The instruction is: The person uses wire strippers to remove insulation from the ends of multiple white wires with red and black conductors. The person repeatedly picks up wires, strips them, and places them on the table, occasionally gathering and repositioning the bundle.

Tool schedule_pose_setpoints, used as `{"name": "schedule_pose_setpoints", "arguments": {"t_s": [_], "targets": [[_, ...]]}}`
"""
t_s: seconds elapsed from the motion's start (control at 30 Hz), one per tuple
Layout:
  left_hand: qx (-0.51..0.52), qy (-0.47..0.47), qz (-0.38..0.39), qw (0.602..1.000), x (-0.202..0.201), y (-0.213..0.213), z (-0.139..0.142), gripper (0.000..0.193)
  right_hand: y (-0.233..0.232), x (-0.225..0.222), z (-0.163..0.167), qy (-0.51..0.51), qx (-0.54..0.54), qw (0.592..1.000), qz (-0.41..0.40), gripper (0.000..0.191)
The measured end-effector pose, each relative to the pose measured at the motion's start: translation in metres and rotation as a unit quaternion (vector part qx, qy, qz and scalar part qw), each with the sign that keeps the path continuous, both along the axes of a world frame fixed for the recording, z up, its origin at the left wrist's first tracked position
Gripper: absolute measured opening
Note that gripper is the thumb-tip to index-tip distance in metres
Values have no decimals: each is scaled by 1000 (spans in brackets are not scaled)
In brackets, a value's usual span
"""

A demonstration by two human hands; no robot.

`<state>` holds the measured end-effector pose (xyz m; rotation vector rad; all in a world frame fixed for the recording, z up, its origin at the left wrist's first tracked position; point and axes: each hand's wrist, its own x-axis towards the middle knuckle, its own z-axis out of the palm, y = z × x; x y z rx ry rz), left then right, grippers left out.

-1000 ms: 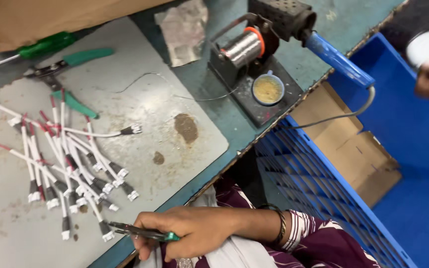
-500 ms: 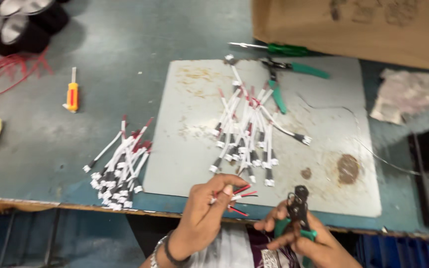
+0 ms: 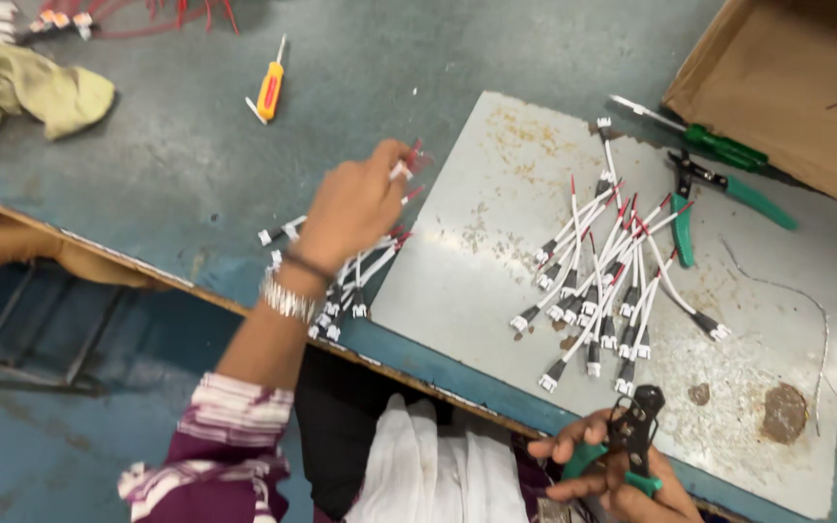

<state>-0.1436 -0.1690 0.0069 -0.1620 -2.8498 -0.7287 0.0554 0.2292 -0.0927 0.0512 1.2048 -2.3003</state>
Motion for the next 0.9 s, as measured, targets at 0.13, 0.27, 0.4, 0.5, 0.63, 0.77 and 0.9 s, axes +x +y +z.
{"name": "schedule_pose_setpoints", "arguments": {"t_s": [0.13, 0.27, 0.4, 0.5, 0.63, 0.77, 0.9], "targets": [[-367, 377, 39, 849, -32, -14, -11, 33, 3, 1, 22, 8, 15, 999, 32, 40], [99, 174, -68, 977, -26, -23, 25, 35, 4, 0, 38, 26, 47, 998, 27, 43], [151, 108, 25, 982, -4, 16, 71, 39, -3, -2, 46, 3, 87, 996, 21, 39], [237, 158, -192, 939, 25, 77, 61, 57, -7, -3, 49, 2, 56, 998, 33, 44], [405, -63, -258, 875, 69, 130, 18, 38, -7, -3, 49, 1, 26, 999, 30, 48], [448, -162, -224, 850, 99, 150, 5, 28, -1, 2, 48, -33, 40, 999, 4, 58], [498, -288, -174, 799, 114, 166, 16, 20, 0, 2, 44, -5, 20, 1000, 10, 57]]}}
